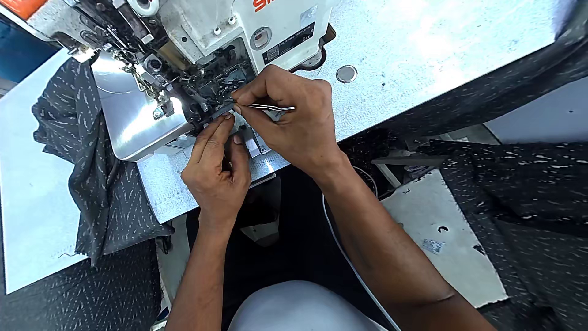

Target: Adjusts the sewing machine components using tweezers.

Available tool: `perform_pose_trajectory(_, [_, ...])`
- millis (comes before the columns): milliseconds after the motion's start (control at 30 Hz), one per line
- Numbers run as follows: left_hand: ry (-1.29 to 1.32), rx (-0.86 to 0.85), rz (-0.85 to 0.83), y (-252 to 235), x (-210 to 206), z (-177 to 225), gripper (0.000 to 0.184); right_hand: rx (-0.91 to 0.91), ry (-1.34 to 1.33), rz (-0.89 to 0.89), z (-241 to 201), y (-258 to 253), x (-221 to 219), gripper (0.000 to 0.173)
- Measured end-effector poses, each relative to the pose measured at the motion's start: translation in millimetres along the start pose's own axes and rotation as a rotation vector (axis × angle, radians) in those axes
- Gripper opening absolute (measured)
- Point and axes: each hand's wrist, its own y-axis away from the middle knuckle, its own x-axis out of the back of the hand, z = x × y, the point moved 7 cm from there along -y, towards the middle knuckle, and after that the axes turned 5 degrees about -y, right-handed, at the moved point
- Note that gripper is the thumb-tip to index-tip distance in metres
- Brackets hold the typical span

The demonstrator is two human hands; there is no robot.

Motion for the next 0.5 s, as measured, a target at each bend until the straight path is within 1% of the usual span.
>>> perform_pose_trajectory(500, [-0.002, -0.001, -0.008, 0.5, -0.4, 0.2, 0.026, 0.029, 0.072, -0.017, -0.6, 1.8, -3.7, 0.005])
